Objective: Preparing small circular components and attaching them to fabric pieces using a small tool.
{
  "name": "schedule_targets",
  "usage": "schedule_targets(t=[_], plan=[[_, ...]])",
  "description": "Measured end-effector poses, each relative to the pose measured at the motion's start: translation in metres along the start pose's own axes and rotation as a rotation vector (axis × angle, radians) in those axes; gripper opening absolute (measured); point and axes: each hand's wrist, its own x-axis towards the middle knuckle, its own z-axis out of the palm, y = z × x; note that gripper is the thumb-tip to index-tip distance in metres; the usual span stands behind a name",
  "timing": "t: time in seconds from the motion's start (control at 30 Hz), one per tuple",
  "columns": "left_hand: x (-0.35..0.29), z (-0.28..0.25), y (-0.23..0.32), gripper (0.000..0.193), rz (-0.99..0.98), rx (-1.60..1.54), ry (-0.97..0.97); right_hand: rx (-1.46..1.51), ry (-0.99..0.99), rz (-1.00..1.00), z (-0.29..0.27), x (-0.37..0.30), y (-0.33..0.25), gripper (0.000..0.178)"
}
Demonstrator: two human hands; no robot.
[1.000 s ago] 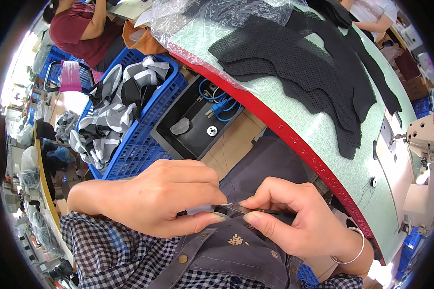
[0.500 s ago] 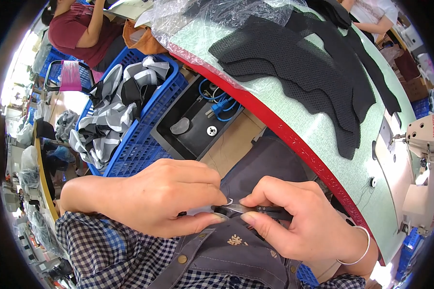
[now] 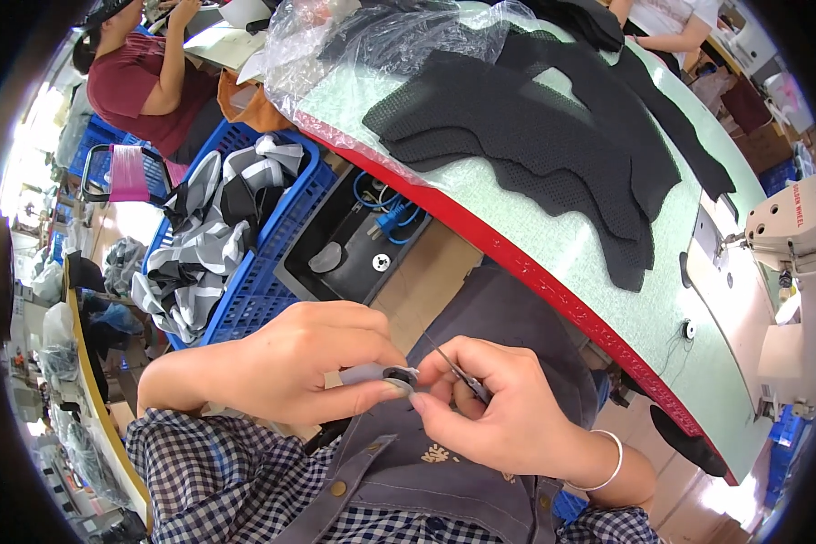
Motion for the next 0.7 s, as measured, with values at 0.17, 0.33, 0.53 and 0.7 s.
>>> schedule_targets(t=[0.17, 0.33, 0.53, 0.7], plan=[[0.005, 0.001, 0.0, 0.021, 0.032, 0.06, 0.023, 0.067, 0.101, 0.058, 0.009, 0.0, 0.002, 0.016], [0.006, 0.0, 0.0, 0.019, -0.025, 0.101, -0.027, 0.138, 0.157, 0.078, 0.015, -0.001, 0.009, 0.016], [0.008, -0.004, -0.001, 0.018, -0.12, -0.036, -0.077, 0.224, 0.157, 0.021, 0.016, -0.001, 0.019, 0.014], [0.006, 0.0, -0.002, 0.02, -0.304, -0.27, -0.072, 0.27, 0.19, -0.026, 0.015, 0.002, 0.022, 0.013]])
